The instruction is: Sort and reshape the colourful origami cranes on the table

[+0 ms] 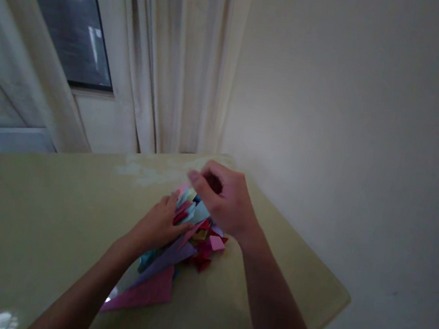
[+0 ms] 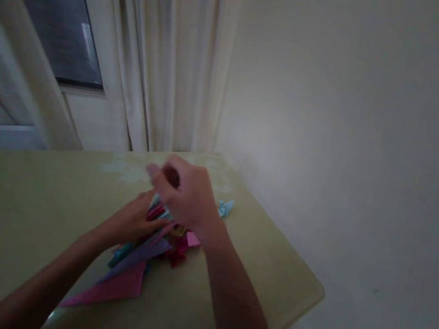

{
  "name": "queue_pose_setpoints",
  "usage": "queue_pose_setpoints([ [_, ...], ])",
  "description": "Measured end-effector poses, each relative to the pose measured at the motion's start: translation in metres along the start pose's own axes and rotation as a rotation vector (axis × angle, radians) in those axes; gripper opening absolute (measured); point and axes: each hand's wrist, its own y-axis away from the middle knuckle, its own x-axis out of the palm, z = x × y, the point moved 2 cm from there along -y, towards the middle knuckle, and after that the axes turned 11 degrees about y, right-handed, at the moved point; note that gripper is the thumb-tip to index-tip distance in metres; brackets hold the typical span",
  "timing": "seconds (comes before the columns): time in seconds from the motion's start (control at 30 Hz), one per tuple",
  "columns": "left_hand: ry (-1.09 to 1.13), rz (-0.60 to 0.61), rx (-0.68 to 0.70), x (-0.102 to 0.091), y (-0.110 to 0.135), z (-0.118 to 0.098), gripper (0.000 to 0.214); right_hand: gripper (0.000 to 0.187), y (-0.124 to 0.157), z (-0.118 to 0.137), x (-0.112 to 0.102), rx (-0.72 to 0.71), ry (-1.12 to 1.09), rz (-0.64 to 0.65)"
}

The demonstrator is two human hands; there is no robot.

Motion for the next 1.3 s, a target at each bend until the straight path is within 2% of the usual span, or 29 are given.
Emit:
queue_pose_setpoints([
  [0.1,-0.127,0.148,-0.11,-0.001,0.007,0.0,0.108,0.042,-0.012,-0.089,0.017,0.255,0.345,0.141],
  [0.17,-0.13,0.243,-0.142,0.008,0.011,0.0,0.116,0.065,-0.012,-0.135,0.033,0.432,0.486,0.3],
  [0.2,-0.106,0.262,-0.133,0.015,0.012,-0.001,0.118,0.078,-0.01,-0.152,0.042,0.504,0.491,0.38],
  [0.23,-0.077,0.255,-0.111,0.024,0.012,-0.001,0.12,0.083,-0.007,-0.163,0.052,0.548,0.432,0.461],
  [0.3,-0.016,0.181,-0.054,0.042,0.009,0.0,0.122,0.079,-0.001,-0.172,0.073,0.545,0.216,0.584],
  [0.4,0.099,0.039,0.044,0.063,0.005,0.004,0.127,0.065,0.003,-0.166,0.098,0.499,-0.135,0.588],
  [0.47,0.189,-0.027,0.116,0.068,0.001,0.005,0.13,0.058,0.004,-0.157,0.108,0.495,-0.351,0.559],
  [0.53,0.252,-0.078,0.191,0.062,-0.002,0.003,0.121,0.055,0.002,-0.147,0.112,0.497,-0.525,0.518],
  [0.63,0.293,-0.17,0.272,0.04,-0.005,-0.008,0.103,0.058,-0.009,-0.13,0.104,0.453,-0.666,0.343],
  [0.73,0.406,-0.225,0.305,0.012,-0.005,-0.024,0.107,0.054,-0.019,-0.113,0.089,0.352,-0.677,0.179],
  [0.83,0.604,-0.217,0.243,-0.005,-0.003,-0.034,0.116,0.048,-0.023,-0.099,0.076,0.263,-0.609,0.133],
  [1.0,1.062,-0.193,-0.002,-0.004,-0.005,-0.027,0.078,0.044,-0.02,-0.086,0.072,0.176,-0.546,0.232],
  [1.13,1.186,-0.277,-0.116,-0.002,-0.009,-0.014,0.06,0.054,-0.018,-0.087,0.075,0.17,-0.473,0.194],
  [1.23,1.216,-0.177,-0.166,-0.006,-0.01,-0.007,0.049,0.063,-0.017,-0.092,0.075,0.219,-0.431,0.13],
  [1.3,1.215,-0.089,-0.193,-0.009,-0.01,0.0,0.051,0.061,-0.017,-0.097,0.072,0.228,-0.381,0.114],
])
